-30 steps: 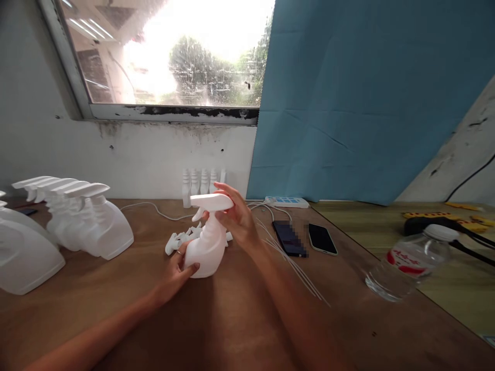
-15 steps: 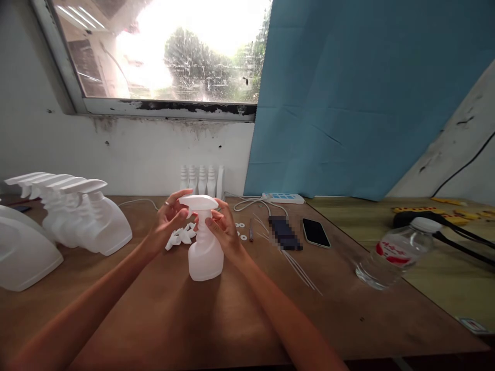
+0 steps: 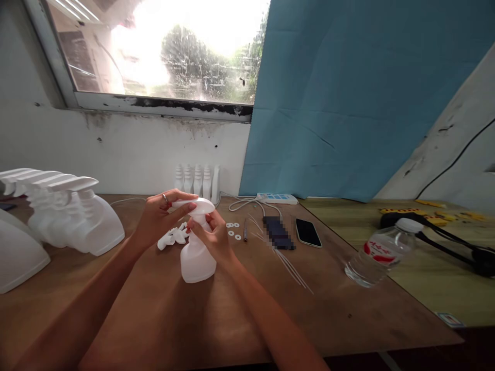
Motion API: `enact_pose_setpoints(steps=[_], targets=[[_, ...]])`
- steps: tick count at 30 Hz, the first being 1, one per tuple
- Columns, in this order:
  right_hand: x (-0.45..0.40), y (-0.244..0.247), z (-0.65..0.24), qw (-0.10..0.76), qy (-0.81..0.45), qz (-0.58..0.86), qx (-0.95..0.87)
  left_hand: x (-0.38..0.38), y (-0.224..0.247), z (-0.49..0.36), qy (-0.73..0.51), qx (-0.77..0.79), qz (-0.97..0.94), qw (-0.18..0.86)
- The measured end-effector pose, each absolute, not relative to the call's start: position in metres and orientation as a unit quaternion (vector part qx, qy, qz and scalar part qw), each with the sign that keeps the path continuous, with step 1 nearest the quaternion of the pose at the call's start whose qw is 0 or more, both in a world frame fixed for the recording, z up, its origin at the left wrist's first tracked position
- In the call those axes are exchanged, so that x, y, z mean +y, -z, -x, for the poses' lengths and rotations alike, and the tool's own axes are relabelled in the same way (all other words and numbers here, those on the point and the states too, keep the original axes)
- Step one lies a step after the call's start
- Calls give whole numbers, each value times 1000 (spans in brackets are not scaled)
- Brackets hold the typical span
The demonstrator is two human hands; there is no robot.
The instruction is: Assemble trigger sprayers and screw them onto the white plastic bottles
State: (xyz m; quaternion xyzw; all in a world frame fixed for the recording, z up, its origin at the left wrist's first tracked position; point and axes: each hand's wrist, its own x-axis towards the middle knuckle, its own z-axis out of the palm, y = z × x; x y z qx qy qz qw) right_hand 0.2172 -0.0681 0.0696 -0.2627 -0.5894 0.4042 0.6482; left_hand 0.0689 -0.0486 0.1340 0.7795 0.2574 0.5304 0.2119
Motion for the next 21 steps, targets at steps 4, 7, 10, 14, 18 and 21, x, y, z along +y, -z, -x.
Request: enact_pose_setpoints(steps=[4,7,10,14,18,21], targets=[[-69,-73,-214,640,-419,267,-586,-51,-135,-70,-533,243,-792,171],[-67,-73,-210,664,-374,327,-559,-51,-135,-71,-535,235,-798,147],[-66,-71,-208,656,-389,277,-585,-51,-135,-69,-534,232,-800,144],[-65,-70,-209,660,-406,270,-571,-50,-135,-66,-529,235,-800,157],[-65,-71,-208,645,-419,248,-589,-50,-136,-63,-526,239,-802,155],[-64,-71,-205,647,-425,267,-575,-51,-137,-61,-517,237,-805,170]])
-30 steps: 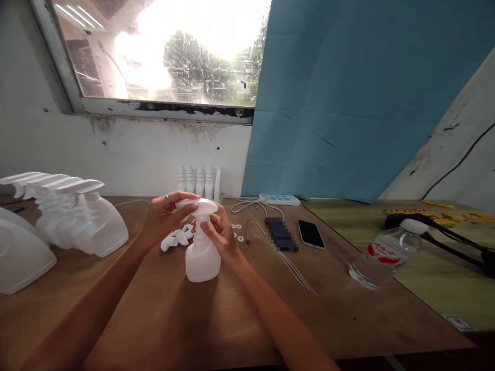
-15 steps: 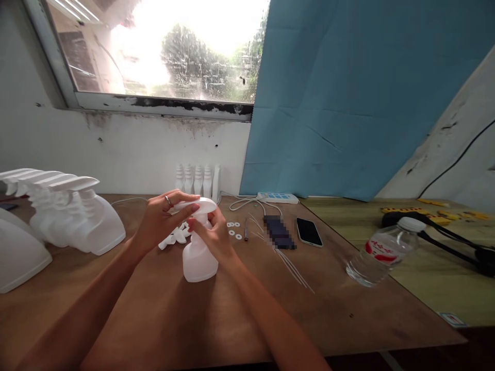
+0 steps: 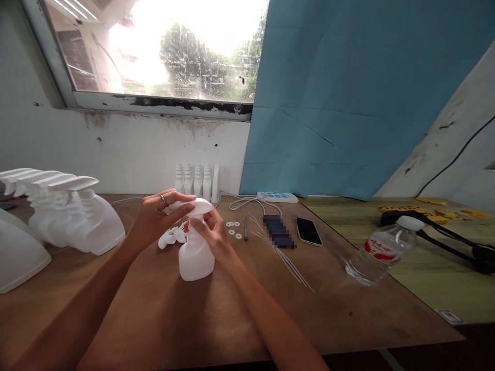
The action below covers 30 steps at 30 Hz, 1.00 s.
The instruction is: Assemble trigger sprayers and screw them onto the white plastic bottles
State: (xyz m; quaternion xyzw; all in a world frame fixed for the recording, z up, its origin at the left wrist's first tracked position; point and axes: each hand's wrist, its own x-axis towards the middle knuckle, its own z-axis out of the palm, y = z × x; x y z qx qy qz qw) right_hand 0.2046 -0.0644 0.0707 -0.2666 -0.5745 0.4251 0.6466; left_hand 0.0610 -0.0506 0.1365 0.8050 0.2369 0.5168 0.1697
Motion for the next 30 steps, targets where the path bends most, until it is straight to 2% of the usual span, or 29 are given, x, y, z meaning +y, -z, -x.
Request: enact_pose_setpoints(steps=[3,8,15,22,30], targets=[[-63,-69,-203,670,-381,299,-562,-51,-137,-60,-518,239,-805,164],[-63,-67,-208,642,-415,229,-603,-48,-137,-59,-515,246,-806,158],[-63,-67,-195,683,-358,292,-566,-45,-136,-58,-518,254,-801,159],[-67,-68,-210,630,-422,239,-606,-51,-136,-58,-521,255,-796,172],[-70,-62,-198,675,-292,309,-603,-54,-133,-60,-533,278,-772,203]])
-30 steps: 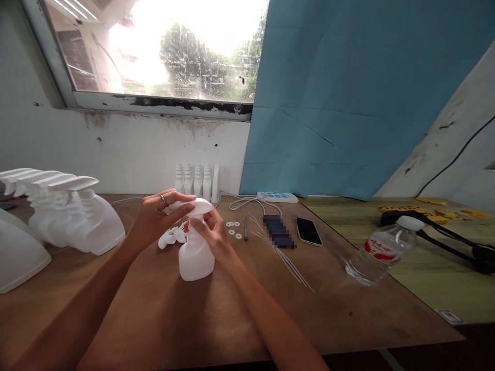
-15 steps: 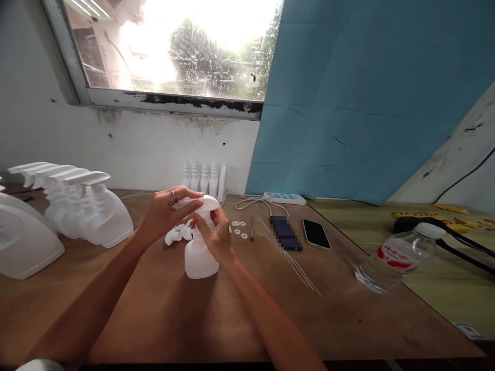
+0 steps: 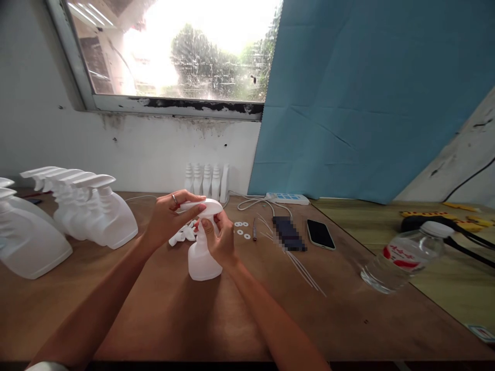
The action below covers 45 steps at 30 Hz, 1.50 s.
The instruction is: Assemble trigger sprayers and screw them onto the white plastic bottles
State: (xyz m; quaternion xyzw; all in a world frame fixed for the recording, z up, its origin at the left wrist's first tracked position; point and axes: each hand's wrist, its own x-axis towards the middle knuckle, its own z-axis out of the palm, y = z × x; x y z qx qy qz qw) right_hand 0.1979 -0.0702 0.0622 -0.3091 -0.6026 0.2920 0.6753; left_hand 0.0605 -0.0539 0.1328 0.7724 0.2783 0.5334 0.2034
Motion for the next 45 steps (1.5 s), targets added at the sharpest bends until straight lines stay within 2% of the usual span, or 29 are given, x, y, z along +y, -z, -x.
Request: enact_pose_setpoints(steps=[2,6,8,15,23,28,31,35,39,45], targets=[[-71,-62,-196,679,-281,315,-601,-54,-127,-64,-553,282,-752,222],[-71,-64,-195,684,-265,328,-595,-57,-99,-70,-561,266,-707,337],[-72,-64,-195,681,-244,342,-600,-62,-82,-71,-555,266,-700,362],[-74,-59,-196,668,-258,340,-609,-86,-49,-73,-575,282,-736,221],[-77,-61,-192,674,-193,424,-574,-87,-28,-110,-579,308,-713,250],[-78,-60,-196,668,-239,377,-595,-84,-39,-90,-587,264,-720,258],[-76,-59,-194,680,-300,339,-577,-88,-44,-67,-572,268,-742,225],[-74,-59,-175,675,-394,274,-560,-102,-26,-36,-542,337,-739,214],[-77,-59,-148,634,-441,235,-590,-119,4,-2,-478,425,-739,210],[-78,-42,-180,584,-325,245,-702,-128,17,80,-431,600,-667,91]])
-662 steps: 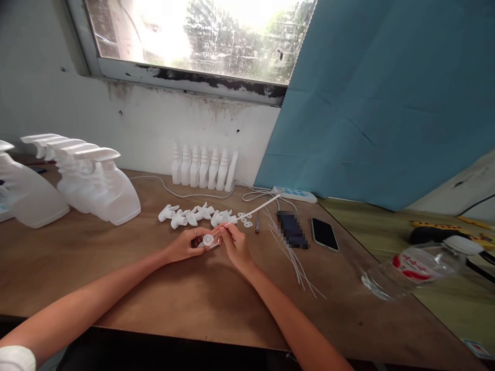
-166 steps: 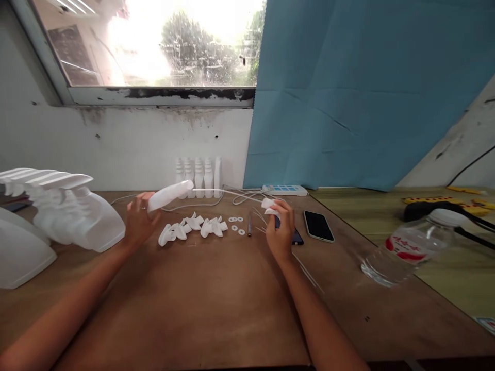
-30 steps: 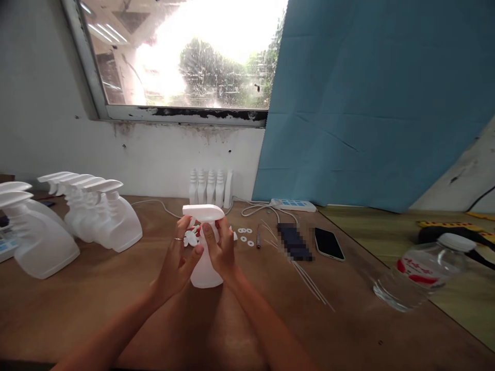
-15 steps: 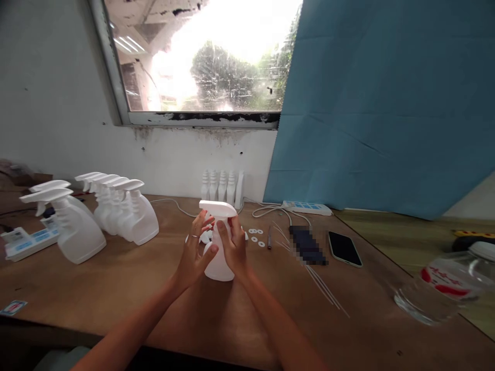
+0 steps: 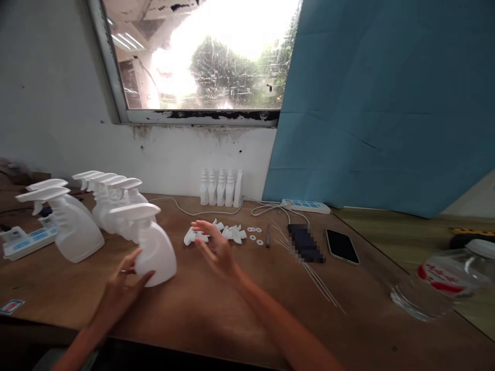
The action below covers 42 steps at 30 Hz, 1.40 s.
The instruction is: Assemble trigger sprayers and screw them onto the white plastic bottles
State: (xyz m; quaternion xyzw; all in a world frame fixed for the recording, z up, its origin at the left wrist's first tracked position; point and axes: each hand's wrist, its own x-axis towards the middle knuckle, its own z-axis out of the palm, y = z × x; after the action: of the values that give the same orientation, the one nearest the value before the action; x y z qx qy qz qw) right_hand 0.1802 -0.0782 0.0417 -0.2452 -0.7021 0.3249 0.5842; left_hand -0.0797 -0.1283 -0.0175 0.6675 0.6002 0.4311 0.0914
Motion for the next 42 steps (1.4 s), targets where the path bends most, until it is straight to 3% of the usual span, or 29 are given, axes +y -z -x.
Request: enact_pose_setpoints(steps=[6,13,17,22,25,30,35,42], targets=[[-64,-3,-286,645,-216,422,-599,-109,6,171,-391,729,-555,-84],[-42,17,-365,671,-156,513,-513,-80,11,210,-363,728,-555,-173],[-37,26,-391,612,-81,585,-525,-74,15,214,-409,681,-544,-271],[-33,35,-398,462,66,594,-656,-84,-1,185,-480,619,-517,-345],[-30,40,-388,360,114,595,-709,-80,-12,141,-501,545,-591,-319],[-33,52,-374,250,145,601,-745,-49,-8,46,-440,438,-770,-148],[-40,54,-369,262,125,568,-771,-6,17,-9,-309,384,-866,-89],[-49,42,-344,291,33,512,-808,18,43,0,-354,423,-834,22]])
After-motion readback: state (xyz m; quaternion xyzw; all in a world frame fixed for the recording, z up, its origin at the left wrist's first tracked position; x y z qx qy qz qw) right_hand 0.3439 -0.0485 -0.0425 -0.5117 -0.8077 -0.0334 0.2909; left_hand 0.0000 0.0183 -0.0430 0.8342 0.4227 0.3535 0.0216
